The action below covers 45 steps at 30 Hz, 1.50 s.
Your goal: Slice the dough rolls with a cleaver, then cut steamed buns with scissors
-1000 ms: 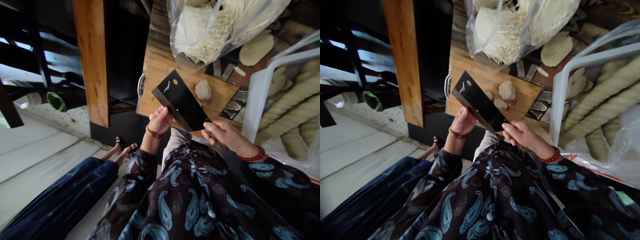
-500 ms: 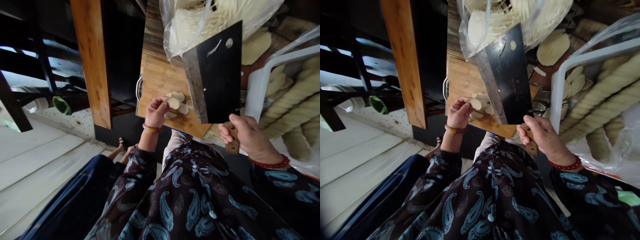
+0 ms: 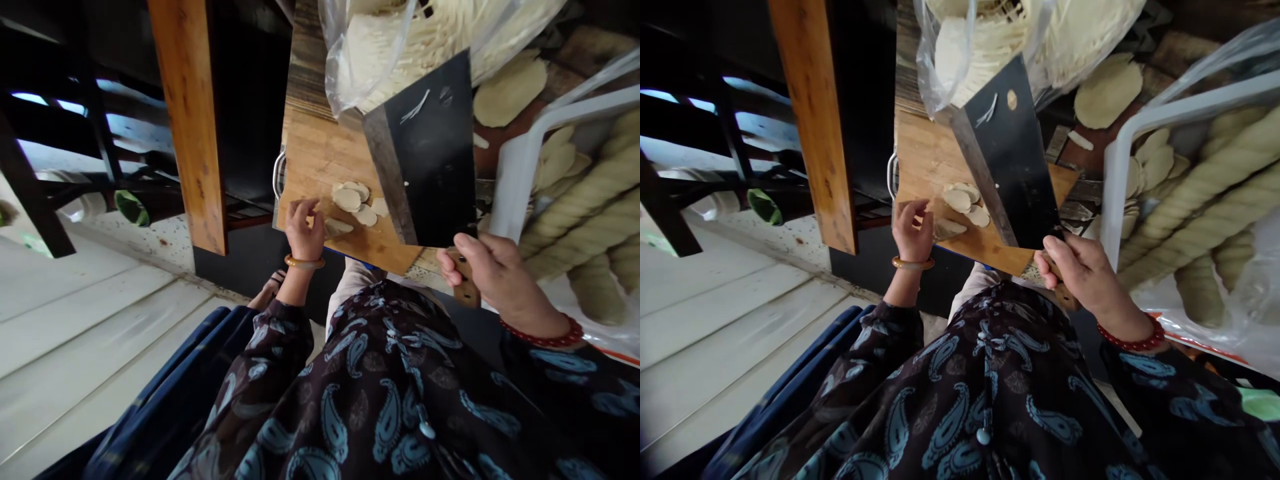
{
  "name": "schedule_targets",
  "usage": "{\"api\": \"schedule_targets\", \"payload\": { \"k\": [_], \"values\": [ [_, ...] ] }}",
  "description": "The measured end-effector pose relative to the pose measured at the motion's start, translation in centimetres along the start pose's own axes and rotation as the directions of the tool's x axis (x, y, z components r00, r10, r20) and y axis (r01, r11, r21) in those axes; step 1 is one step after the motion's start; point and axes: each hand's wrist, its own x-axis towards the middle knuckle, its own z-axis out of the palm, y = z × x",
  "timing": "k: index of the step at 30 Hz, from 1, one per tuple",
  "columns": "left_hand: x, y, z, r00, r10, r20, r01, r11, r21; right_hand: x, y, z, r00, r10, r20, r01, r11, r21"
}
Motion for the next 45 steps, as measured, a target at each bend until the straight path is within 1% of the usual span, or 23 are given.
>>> {"api": "schedule_targets", "payload": {
  "k": [2, 4, 6, 8, 10, 12, 14, 16, 19, 22, 26, 30, 34, 37, 45],
  "values": [
    [-1.8, -0.4, -0.8, 0.997, 0.068, -0.023, -0.066, 0.997, 0.048, -0.1, 0.0, -0.1, 0.995, -0.087, 0.046, 0.092, 0.986, -0.139],
    [-3.8, -0.7, -1.2, 0.988, 0.151, -0.014, -0.149, 0.984, 0.096, -0.1, 0.0, 0.3, 0.976, -0.196, 0.097, 0.217, 0.924, -0.316],
    [-5.4, -1.0, -1.1, 0.976, 0.219, 0.008, -0.219, 0.968, 0.125, -0.2, 0.2, 1.1, 0.939, -0.312, 0.148, 0.344, 0.811, -0.472],
    [-6.5, -1.5, -0.6, 0.966, 0.259, 0.010, -0.258, 0.957, 0.134, -0.4, 0.6, 2.2, 0.901, -0.380, 0.209, 0.425, 0.678, -0.599],
    [-7.2, -2.4, 0.2, 0.962, 0.271, 0.010, -0.270, 0.954, 0.130, -0.7, 0.9, 3.3, 0.884, -0.379, 0.274, 0.454, 0.554, -0.698],
    [-7.5, -3.5, 1.0, 0.965, 0.261, 0.022, -0.262, 0.958, 0.114, -1.0, 1.0, 4.1, 0.880, -0.345, 0.326, 0.460, 0.451, -0.765],
    [-7.6, -4.6, 1.7, 0.974, 0.227, 0.026, -0.229, 0.971, 0.075, -1.4, 0.9, 4.5, 0.878, -0.310, 0.365, 0.465, 0.373, -0.803],
    [-7.7, -5.4, 2.2, 0.986, 0.164, 0.017, -0.165, 0.986, 0.013, -1.6, 0.7, 4.8, 0.881, -0.281, 0.379, 0.459, 0.321, -0.828],
    [-7.7, -5.8, 2.5, 0.997, 0.070, 0.038, -0.067, 0.995, -0.076, -1.8, 0.4, 4.9, 0.892, -0.252, 0.375, 0.439, 0.292, -0.850],
    [-7.5, -5.7, 2.4, 0.996, 0.044, 0.073, -0.038, 0.996, -0.085, -1.8, 0.4, 5.2, 0.897, -0.239, 0.371, 0.432, 0.300, -0.850],
    [-7.3, -5.5, 2.1, 0.993, 0.072, 0.091, -0.069, 0.997, -0.040, -1.7, 0.3, 5.5, 0.905, -0.224, 0.362, 0.419, 0.318, -0.851],
    [-7.2, -5.6, 2.0, 0.989, 0.121, 0.080, -0.121, 0.993, 0.003, -1.5, 0.2, 5.6, 0.905, -0.236, 0.354, 0.414, 0.295, -0.861],
    [-7.2, -5.8, 2.2, 0.985, 0.157, 0.073, -0.158, 0.987, 0.012, -1.5, -0.1, 5.7, 0.904, -0.235, 0.357, 0.415, 0.285, -0.864],
    [-7.4, -6.0, 2.3, 0.988, 0.137, 0.071, -0.138, 0.990, 0.021, -1.5, -0.3, 5.6, 0.905, -0.224, 0.362, 0.416, 0.286, -0.863],
    [-7.5, -5.9, 2.4, 0.994, 0.097, 0.049, -0.096, 0.995, -0.019, -1.4, -0.8, 5.7, 0.906, -0.218, 0.364, 0.414, 0.268, -0.870]
  ]
}}
